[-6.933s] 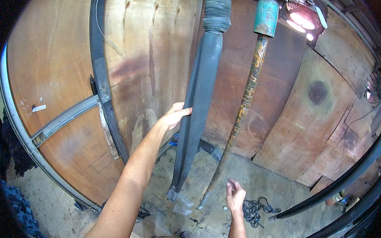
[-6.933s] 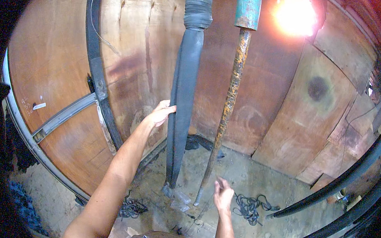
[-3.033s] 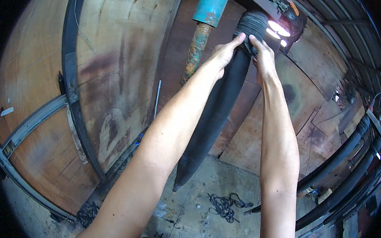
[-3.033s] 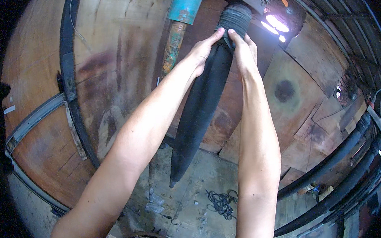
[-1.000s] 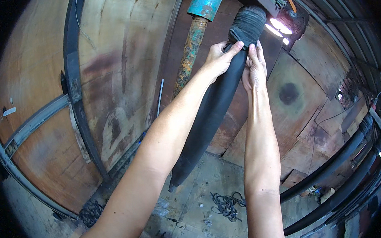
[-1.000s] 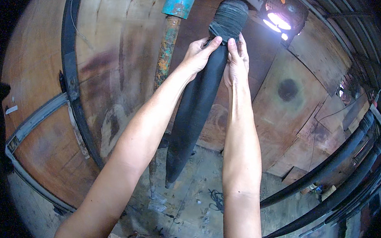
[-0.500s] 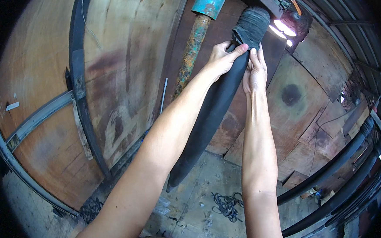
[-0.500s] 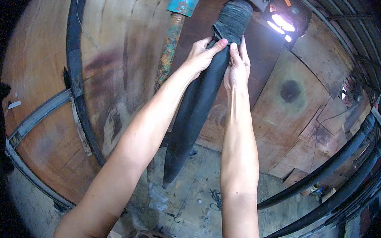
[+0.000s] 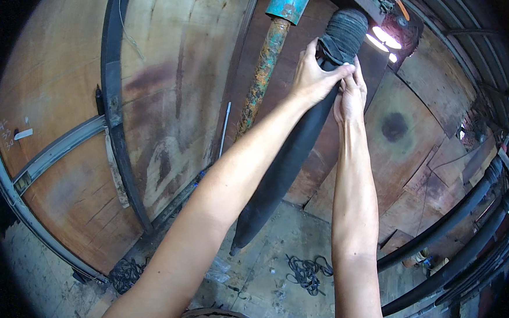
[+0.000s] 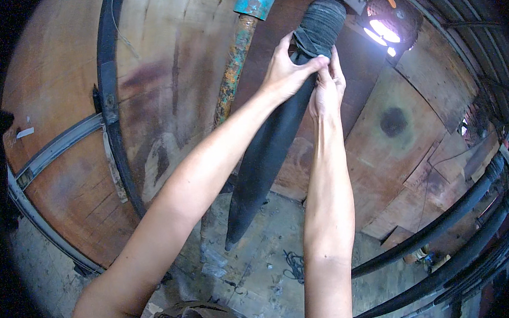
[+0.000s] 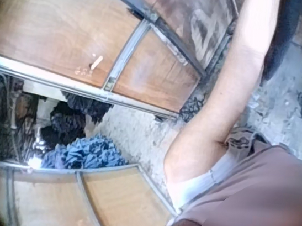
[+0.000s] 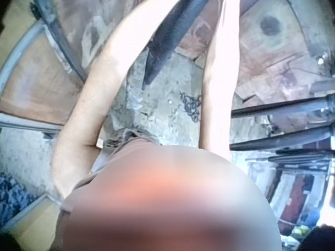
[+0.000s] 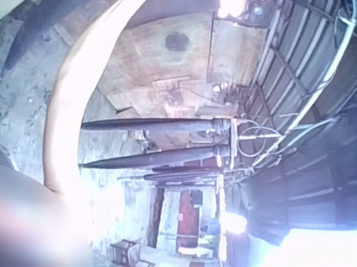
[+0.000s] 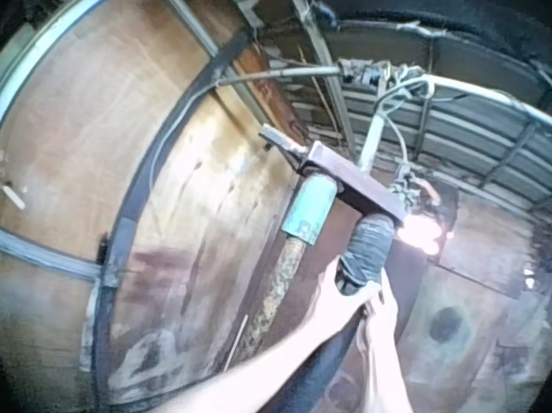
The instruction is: The person wraps a black strap around a vertical pipe in a workshop. They repeatedly pull the strap, align it, and secure it by hand along the pipe's length.
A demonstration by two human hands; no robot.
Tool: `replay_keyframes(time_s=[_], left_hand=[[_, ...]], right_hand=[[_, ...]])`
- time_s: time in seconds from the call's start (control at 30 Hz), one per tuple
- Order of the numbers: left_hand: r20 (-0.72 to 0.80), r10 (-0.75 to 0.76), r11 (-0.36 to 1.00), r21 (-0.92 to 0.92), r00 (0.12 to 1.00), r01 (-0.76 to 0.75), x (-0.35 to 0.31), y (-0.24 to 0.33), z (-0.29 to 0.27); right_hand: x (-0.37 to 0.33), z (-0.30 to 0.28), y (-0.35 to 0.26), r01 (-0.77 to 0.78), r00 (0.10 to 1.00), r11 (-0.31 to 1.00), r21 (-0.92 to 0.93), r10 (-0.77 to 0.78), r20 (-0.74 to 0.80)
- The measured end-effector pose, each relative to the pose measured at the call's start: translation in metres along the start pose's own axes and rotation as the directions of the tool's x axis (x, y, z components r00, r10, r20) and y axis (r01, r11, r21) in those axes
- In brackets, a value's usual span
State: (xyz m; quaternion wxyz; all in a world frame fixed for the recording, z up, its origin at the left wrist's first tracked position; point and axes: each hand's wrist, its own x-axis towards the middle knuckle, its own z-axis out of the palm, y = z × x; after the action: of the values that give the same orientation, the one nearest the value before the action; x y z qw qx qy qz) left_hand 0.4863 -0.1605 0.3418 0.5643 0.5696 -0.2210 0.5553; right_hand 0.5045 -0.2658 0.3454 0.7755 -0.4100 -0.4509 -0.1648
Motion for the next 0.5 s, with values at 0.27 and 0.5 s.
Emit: replay_keyframes(time_s=[0.27, 0.5], left_hand=[[-0.229, 0.184, 0.904, 0.421, 0.956, -0.073, -0.013, 0.021, 0.018], [-0.31, 0.191, 0.814, 0.581, 0.931, 0.026, -0.012, 0.036, 0.017]], right_hand=[[-0.008, 0.01, -0.003, -0.006, 0.998, 1.0, -0.009, 0.005, -0.061], [-0.016, 0.032, -0.008, 0.05, 0.988, 0.996, -0.068, -0.059, -0.142]])
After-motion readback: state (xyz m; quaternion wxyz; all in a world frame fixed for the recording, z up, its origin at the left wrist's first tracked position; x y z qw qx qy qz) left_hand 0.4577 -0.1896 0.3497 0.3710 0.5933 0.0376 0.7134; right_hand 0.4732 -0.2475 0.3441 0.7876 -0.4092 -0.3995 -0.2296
